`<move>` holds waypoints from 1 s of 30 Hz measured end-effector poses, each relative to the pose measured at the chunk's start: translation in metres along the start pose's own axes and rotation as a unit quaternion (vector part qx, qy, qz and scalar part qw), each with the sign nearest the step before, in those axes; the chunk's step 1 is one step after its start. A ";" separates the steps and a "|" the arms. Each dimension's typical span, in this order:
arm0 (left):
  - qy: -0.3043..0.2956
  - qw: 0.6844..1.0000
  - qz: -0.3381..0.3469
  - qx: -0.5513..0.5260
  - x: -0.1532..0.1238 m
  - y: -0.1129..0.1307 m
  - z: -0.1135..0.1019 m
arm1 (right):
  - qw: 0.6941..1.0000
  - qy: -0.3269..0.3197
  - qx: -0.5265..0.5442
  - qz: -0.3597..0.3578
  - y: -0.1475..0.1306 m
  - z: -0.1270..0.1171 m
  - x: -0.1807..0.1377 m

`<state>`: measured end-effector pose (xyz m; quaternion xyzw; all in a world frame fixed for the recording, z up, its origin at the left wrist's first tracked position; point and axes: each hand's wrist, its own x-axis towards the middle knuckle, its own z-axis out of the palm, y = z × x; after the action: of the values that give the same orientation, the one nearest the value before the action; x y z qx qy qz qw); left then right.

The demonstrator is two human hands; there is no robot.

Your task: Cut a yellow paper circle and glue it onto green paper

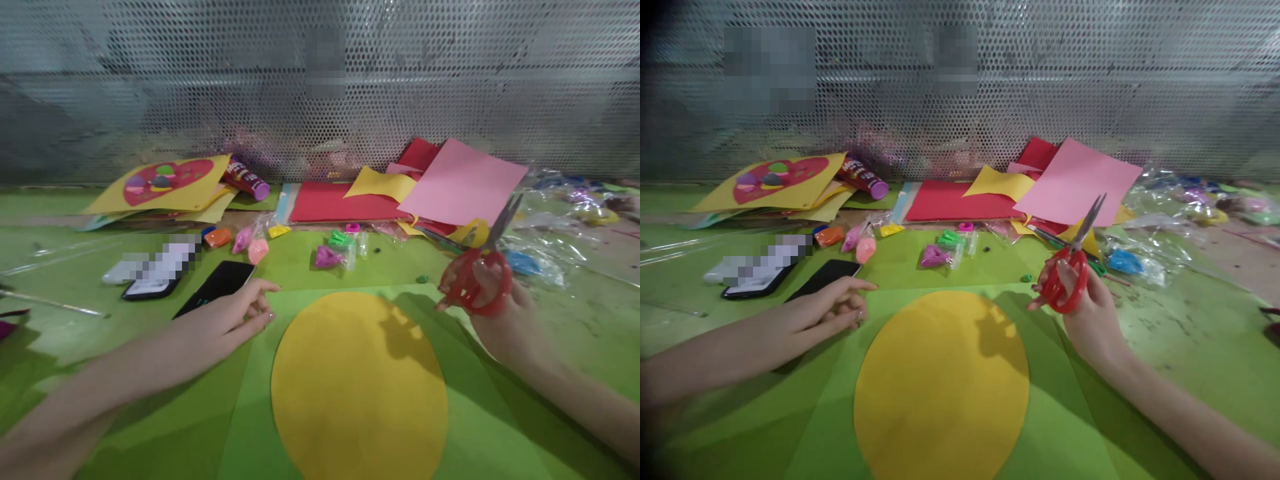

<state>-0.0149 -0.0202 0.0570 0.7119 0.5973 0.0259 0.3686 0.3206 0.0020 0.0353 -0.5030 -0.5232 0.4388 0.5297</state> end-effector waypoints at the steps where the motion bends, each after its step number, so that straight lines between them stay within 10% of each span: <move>1: -0.006 1.000 0.001 -0.024 0.003 0.000 0.001 | 1.000 -0.017 0.021 0.004 -0.001 0.002 -0.004; 8: -0.060 0.986 0.003 -0.157 0.013 -0.006 0.003 | 0.988 -0.143 -0.026 0.047 0.002 0.011 -0.022; 30: -0.064 0.958 -0.009 -0.278 0.019 0.015 0.012 | 0.980 -0.157 -0.101 0.062 0.005 0.012 -0.025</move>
<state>0.0088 -0.0097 0.0488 0.5760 0.5476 0.1423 0.5900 0.3073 -0.0216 0.0273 -0.5099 -0.6093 0.4895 0.3595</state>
